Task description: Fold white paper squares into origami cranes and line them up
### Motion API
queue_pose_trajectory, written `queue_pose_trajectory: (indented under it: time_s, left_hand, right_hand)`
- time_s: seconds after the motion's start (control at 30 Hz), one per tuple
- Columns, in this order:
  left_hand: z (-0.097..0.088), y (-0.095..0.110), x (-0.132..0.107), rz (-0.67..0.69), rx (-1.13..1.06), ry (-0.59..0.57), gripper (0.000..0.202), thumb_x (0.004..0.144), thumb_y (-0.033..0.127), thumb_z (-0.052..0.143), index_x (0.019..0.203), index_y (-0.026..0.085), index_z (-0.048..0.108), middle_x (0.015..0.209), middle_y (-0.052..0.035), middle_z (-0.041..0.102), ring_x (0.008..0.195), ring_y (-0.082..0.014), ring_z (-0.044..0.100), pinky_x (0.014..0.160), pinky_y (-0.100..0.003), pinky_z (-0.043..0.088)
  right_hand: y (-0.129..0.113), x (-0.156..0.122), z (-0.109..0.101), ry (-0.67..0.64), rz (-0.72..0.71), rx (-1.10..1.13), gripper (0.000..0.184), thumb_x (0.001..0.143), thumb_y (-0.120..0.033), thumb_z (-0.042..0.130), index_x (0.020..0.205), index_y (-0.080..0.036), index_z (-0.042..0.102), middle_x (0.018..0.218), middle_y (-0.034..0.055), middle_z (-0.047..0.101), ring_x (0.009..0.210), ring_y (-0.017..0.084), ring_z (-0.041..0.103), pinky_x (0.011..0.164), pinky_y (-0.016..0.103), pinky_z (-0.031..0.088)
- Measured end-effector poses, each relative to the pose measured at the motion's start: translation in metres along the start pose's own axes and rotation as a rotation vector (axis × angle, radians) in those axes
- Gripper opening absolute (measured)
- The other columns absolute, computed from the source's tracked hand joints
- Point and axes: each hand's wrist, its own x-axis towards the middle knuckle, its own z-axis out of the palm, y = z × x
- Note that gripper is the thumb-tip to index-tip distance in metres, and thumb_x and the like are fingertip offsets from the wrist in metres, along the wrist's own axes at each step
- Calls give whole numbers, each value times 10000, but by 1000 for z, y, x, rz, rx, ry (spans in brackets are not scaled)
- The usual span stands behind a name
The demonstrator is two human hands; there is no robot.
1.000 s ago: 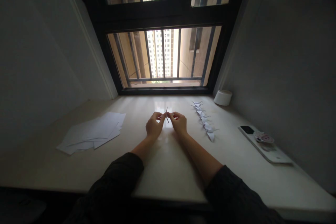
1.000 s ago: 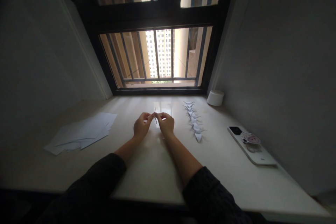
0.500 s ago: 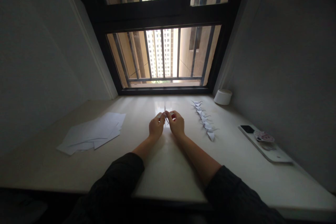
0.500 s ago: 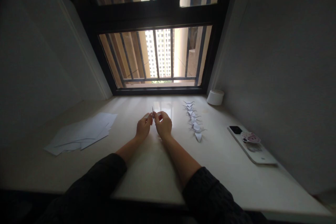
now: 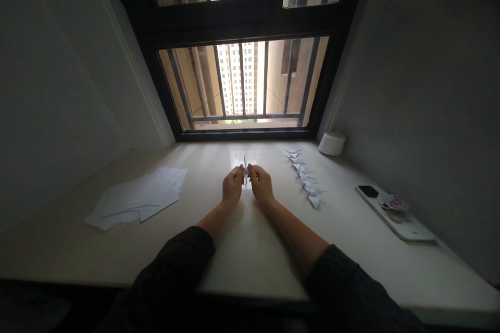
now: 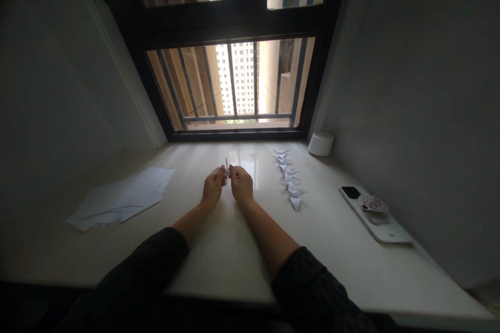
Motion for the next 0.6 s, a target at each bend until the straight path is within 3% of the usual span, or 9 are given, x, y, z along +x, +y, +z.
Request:
queue_pose_trajectory:
  time_s: [0.27, 0.6]
  left_hand:
    - [2, 8, 4, -148, -278, -5, 457, 824, 546, 440, 561, 173, 473, 504, 22, 447, 479, -96, 412, 484, -239, 320]
    - [4, 9, 4, -209, -354, 12, 459, 803, 556, 453, 541, 180, 429, 500, 23, 429, 473, -90, 397, 483, -236, 319]
  right_hand:
    - [-7, 2, 1, -28, 130, 302, 464, 850, -574, 367, 611, -201, 505, 576, -5, 518, 548, 137, 504, 566, 264, 422]
    - [-7, 4, 2, -31, 224, 366, 497, 805, -621, 396, 570, -194, 493, 546, 7, 510, 541, 138, 498, 536, 262, 438]
